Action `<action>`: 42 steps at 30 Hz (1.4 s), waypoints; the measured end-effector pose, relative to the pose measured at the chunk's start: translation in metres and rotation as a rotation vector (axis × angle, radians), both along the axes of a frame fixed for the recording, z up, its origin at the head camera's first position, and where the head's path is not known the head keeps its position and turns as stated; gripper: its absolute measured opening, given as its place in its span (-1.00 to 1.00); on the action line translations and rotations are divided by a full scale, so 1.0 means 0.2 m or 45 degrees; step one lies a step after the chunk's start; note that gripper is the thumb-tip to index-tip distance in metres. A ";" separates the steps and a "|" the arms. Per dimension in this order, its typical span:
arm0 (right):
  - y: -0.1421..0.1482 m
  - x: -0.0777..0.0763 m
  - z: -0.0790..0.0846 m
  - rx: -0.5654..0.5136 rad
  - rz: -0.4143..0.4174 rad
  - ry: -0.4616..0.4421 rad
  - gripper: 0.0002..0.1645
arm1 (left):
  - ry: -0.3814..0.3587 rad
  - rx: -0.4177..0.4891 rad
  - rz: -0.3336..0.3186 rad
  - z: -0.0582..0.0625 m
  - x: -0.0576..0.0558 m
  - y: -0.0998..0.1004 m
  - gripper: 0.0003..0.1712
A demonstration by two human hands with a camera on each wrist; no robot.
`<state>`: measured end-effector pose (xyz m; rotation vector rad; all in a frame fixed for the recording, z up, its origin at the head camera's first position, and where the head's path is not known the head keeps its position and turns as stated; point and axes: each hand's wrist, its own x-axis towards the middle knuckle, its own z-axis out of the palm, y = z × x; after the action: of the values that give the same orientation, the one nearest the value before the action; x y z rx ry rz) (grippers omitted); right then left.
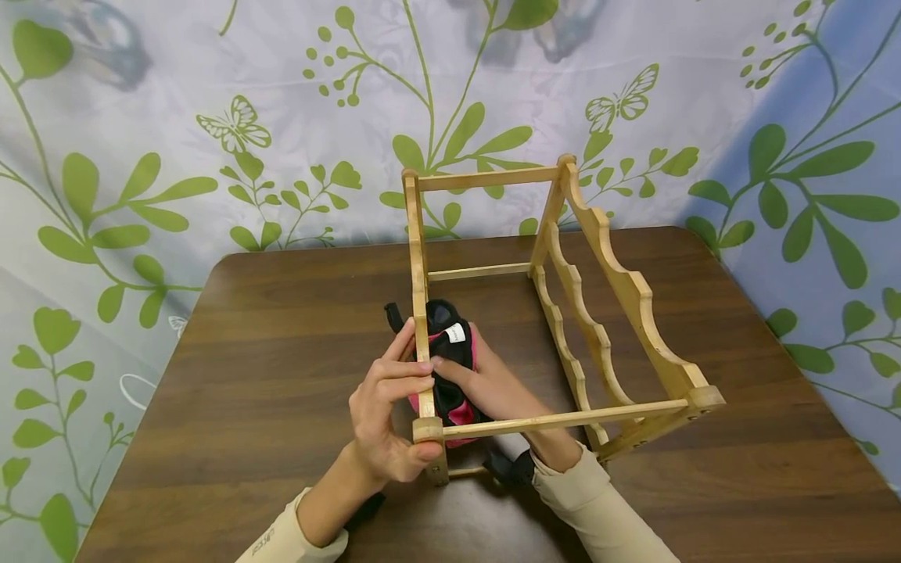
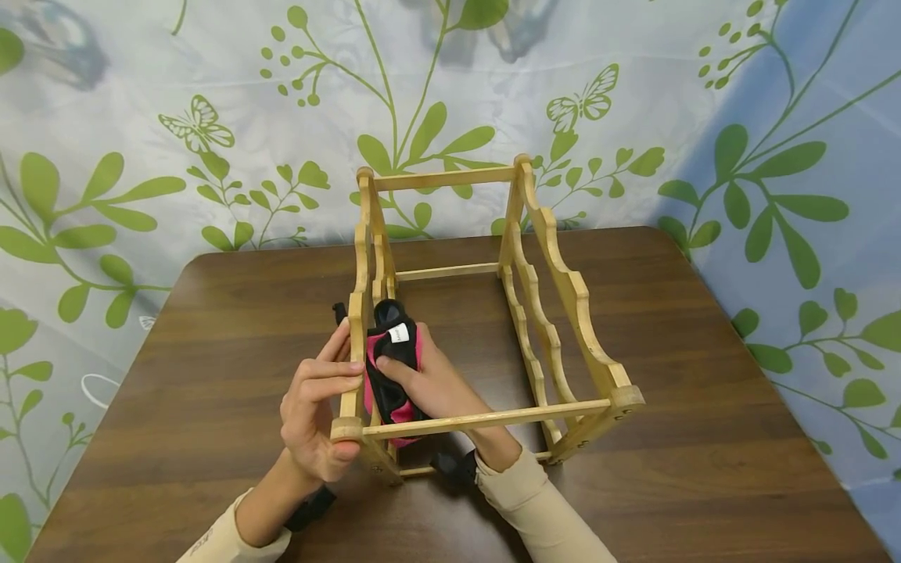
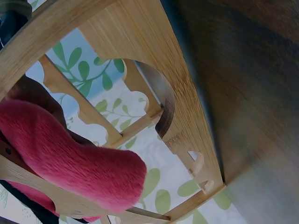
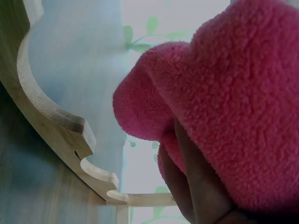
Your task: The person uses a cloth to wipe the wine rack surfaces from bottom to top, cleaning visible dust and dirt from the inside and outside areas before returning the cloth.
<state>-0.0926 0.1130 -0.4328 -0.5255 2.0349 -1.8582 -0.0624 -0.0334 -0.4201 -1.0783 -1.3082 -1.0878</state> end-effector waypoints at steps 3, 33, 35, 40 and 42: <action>0.00 0.03 0.00 0.012 0.017 -0.005 -0.46 | -0.005 -0.004 0.009 0.00 0.00 0.00 -0.34; -0.04 0.03 -0.07 0.009 -0.176 0.342 -0.55 | 0.002 0.061 0.030 0.00 -0.01 -0.01 -0.33; -0.04 -0.01 -0.06 0.016 -0.227 0.341 -0.57 | -0.005 0.055 0.023 -0.01 0.00 0.00 -0.34; -0.05 -0.14 -0.02 -0.009 -0.336 0.343 -0.63 | -0.012 0.032 0.017 -0.01 -0.01 -0.01 -0.35; -0.05 -0.18 -0.01 -0.066 -0.400 0.315 -0.64 | -0.006 0.024 0.012 -0.01 -0.01 -0.01 -0.35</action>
<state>-0.1291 0.1023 -0.4343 -0.4932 2.3495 -2.1201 -0.0649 -0.0363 -0.4218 -1.0553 -1.3026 -1.0945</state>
